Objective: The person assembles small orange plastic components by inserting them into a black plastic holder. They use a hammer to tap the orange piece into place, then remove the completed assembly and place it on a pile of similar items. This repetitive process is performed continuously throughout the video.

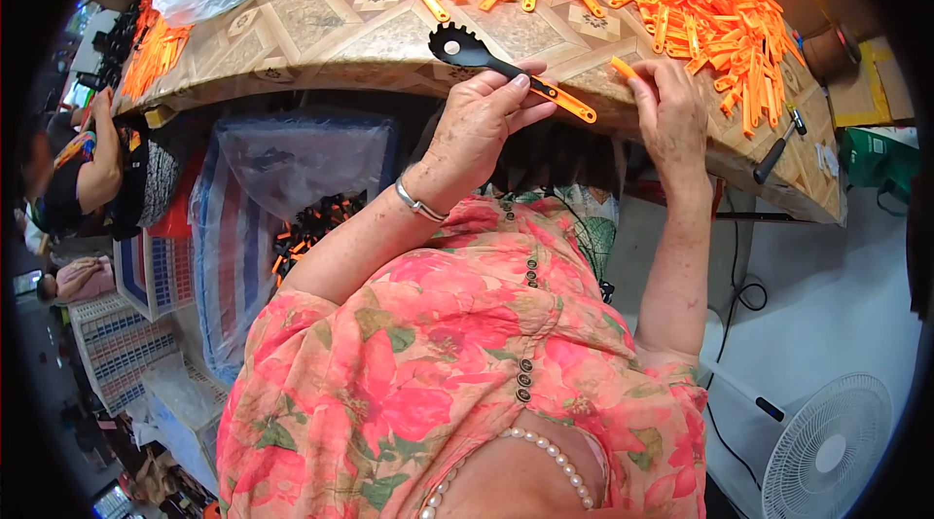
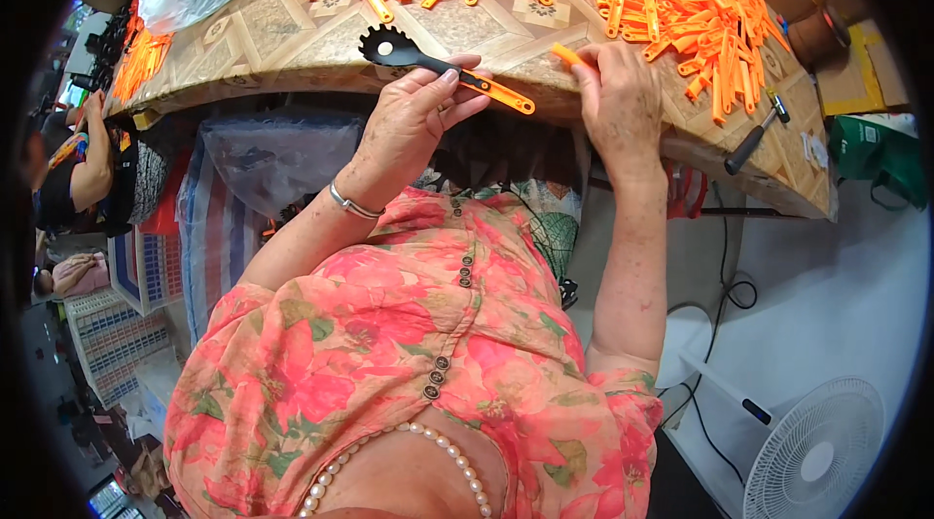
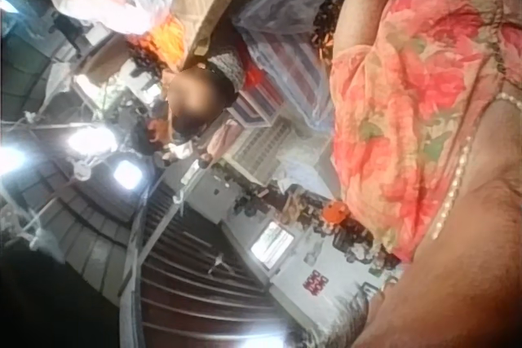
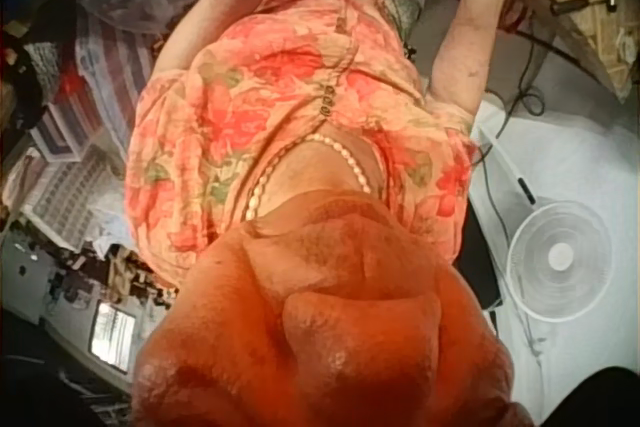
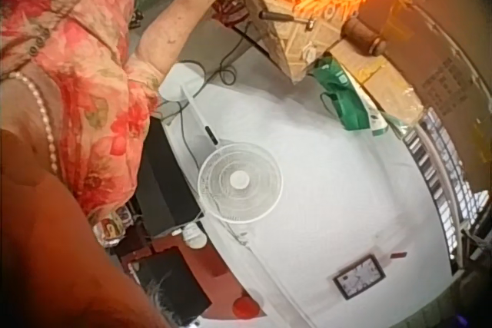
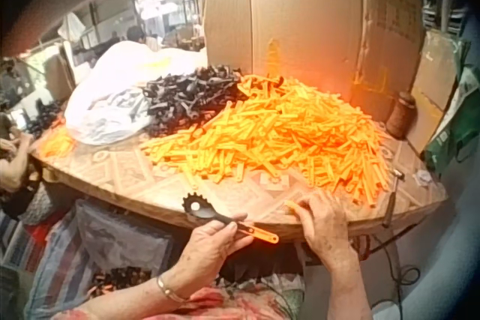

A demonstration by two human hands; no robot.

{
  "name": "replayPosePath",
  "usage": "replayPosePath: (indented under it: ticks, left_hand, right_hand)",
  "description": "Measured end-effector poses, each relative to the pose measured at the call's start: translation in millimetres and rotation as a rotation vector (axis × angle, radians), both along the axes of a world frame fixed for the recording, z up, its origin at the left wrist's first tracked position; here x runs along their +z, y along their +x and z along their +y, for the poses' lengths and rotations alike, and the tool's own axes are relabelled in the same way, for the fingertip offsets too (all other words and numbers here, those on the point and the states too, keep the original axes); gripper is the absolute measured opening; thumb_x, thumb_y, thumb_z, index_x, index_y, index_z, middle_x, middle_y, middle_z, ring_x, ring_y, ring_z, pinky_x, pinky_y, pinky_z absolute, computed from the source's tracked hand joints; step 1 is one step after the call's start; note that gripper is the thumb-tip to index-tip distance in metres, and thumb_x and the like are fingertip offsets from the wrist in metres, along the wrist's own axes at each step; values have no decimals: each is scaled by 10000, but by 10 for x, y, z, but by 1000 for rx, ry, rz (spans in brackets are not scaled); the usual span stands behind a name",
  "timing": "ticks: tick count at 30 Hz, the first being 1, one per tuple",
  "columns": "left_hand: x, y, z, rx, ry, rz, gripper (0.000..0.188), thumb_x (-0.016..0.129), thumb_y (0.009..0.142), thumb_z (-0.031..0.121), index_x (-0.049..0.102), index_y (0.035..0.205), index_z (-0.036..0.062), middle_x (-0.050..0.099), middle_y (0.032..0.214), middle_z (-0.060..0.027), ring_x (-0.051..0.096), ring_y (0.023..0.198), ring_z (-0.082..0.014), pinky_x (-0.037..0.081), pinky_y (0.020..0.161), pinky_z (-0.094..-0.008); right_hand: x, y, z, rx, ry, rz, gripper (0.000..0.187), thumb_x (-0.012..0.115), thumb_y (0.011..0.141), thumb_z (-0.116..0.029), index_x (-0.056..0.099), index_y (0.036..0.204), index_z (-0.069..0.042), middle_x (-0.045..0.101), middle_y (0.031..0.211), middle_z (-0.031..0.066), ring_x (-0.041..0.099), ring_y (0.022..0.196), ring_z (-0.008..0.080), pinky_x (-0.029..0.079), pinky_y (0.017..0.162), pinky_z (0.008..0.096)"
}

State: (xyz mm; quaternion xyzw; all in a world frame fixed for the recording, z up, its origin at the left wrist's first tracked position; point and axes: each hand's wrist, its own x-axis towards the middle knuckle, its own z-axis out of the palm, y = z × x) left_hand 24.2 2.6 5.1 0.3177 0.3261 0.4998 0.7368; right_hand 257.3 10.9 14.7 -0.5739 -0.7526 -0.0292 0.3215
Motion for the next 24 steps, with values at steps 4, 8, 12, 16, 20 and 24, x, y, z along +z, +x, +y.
replayPosePath:
  ticks: [4, 8, 12, 16, 20, 24]
  left_hand:
    - [-40, 36, -30, -18, 48, 31, 307, 508, 1014, 122, 553, 1249, -70, 625, 1190, -140, 626, 1098, -174, 537, 974, -312]
    - [-45, 93, -68, -62, 100, 5, 309, 502, 1016, 117, 552, 1258, -68, 633, 1184, -146, 630, 1099, -184, 531, 977, -304]
    - [-51, 112, -95, -71, 97, -20, 310, 499, 1016, 109, 551, 1263, -70, 641, 1176, -147, 637, 1090, -188, 531, 975, -304]
    - [-47, 116, -100, -63, 96, -3, 302, 494, 1018, 105, 558, 1259, -65, 640, 1179, -147, 641, 1081, -187, 535, 966, -300]
    - [-70, 115, -102, -86, 114, -16, 298, 514, 1010, 105, 568, 1252, -59, 640, 1183, -142, 641, 1079, -183, 539, 956, -291]
    - [-70, 119, -124, -77, 168, 21, 292, 558, 989, 96, 581, 1238, -54, 639, 1182, -131, 637, 1080, -176, 540, 952, -291]
  right_hand:
    - [76, -365, -294, 129, 81, 216, 142, 682, 841, -125, 628, 945, -46, 624, 925, 100, 594, 882, 301, 448, 801, 408]
    - [12, -548, -429, 113, 154, 89, 163, 713, 816, -135, 636, 943, -67, 623, 927, 75, 597, 889, 276, 433, 831, 402]
    - [-34, -532, -450, 91, 205, 62, 193, 739, 794, -136, 647, 952, -74, 629, 939, 66, 603, 905, 267, 432, 844, 400]
    - [-50, -523, -466, 69, 207, 77, 193, 746, 788, -135, 657, 949, -76, 635, 934, 65, 608, 902, 262, 434, 844, 395]
    - [-41, -541, -460, 83, 209, 88, 186, 748, 785, -132, 662, 942, -80, 636, 921, 62, 610, 890, 259, 436, 838, 392]
    - [-42, -571, -469, 85, 211, 98, 187, 750, 777, -120, 666, 941, -90, 637, 921, 59, 610, 888, 257, 437, 830, 391]
